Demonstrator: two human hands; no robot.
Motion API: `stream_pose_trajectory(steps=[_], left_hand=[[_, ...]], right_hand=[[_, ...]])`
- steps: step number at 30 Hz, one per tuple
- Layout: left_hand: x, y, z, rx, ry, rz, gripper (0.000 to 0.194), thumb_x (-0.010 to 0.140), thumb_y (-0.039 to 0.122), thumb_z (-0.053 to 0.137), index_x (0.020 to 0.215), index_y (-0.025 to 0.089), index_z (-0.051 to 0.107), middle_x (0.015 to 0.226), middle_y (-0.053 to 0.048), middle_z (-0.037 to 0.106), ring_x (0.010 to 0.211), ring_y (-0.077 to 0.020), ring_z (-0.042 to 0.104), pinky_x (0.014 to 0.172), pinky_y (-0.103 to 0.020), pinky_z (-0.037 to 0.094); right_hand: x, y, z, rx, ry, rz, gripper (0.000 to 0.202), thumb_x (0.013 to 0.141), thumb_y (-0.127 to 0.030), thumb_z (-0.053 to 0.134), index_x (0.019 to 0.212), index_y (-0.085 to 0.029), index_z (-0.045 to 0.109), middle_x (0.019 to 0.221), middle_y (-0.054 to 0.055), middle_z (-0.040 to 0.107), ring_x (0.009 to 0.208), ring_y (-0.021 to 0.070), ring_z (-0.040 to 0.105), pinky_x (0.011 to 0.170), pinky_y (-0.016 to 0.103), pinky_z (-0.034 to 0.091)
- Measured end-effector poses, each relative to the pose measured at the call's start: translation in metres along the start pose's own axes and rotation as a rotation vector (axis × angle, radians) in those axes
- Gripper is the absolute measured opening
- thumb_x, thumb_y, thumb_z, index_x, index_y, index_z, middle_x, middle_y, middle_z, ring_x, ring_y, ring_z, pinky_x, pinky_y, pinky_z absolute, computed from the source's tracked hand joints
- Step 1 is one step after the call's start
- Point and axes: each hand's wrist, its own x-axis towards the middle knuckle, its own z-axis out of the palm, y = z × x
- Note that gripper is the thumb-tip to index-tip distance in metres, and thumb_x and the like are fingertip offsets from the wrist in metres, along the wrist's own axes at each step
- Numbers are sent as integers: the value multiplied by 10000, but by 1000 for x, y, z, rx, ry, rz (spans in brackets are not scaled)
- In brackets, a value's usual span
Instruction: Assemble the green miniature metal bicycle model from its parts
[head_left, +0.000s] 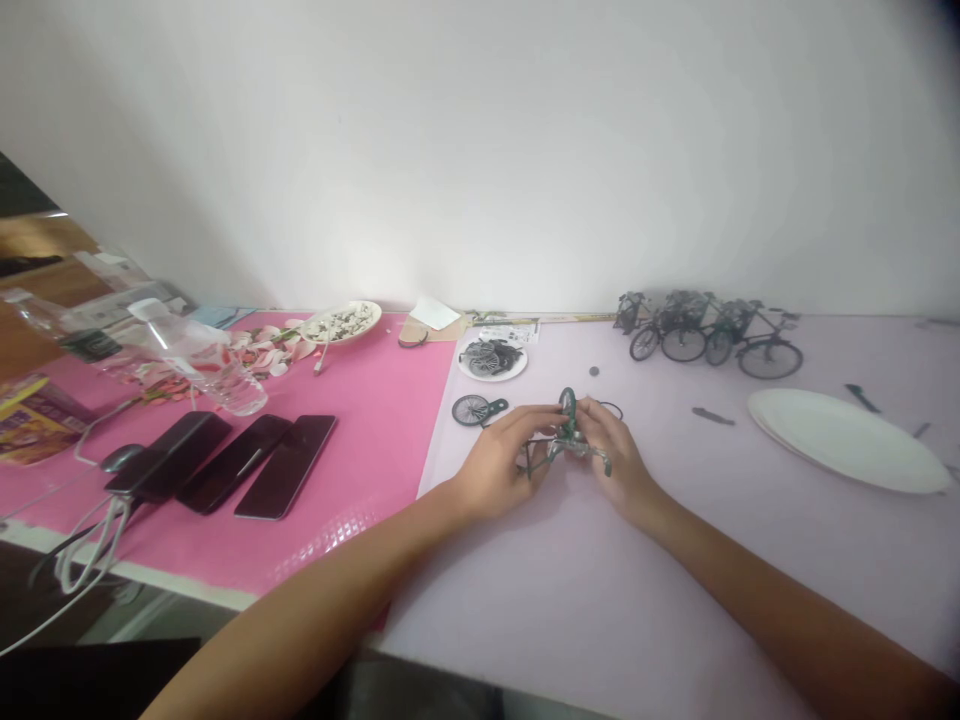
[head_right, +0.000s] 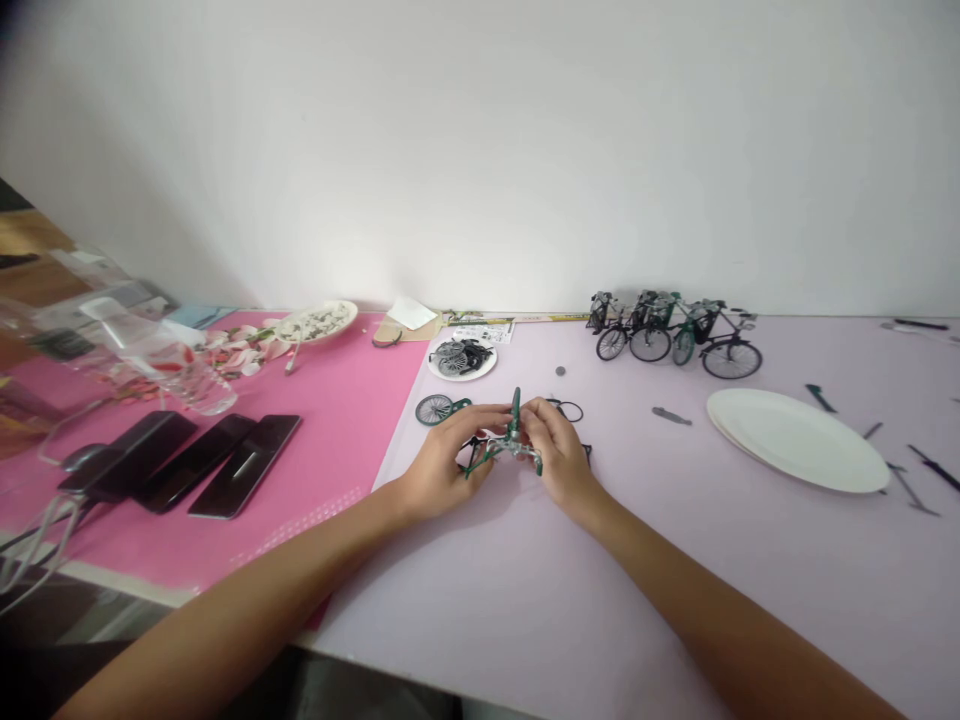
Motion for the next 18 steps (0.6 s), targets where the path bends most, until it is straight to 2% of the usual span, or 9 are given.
stream_pose_trajectory(steps=[3, 10, 14, 18], left_hand=[[0, 0, 0, -5, -2, -3, 463, 864, 27, 569, 1294, 193, 617, 1353, -161, 673, 1242, -271, 669, 1018, -423, 575], [-1, -2, 0, -33, -9, -15, 516, 809, -1, 562, 1281, 195, 631, 1367, -152, 664, 1245, -272, 666, 1038, -432, 571], [-2, -3, 0, -51, -25, -12, 572, 759, -7, 574, 1293, 189, 632, 1385, -150, 653, 1255, -282, 659, 1055, -441, 565], [-2, -4, -1, -60, -36, -8, 613, 736, -7, 577, 1310, 199, 626, 1407, -143, 641, 1270, -283, 650, 1084, -452, 546]], right_hand=[[1, 3, 1, 41, 3, -2, 346, 959, -560, 601, 837, -250, 504, 691, -40, 440, 577, 136, 413, 510, 258, 369], [2, 4, -2, -25, -16, -52, 386, 971, -560, 579, 782, -234, 500, 687, -32, 436, 604, 139, 423, 536, 266, 370], [3, 1, -2, -66, -2, -70, 483, 938, -640, 587, 716, -231, 459, 656, -36, 378, 580, 136, 369, 505, 269, 344], [4, 0, -1, -75, 25, -59, 547, 902, -740, 569, 715, -234, 475, 649, -33, 382, 575, 142, 384, 486, 272, 351]])
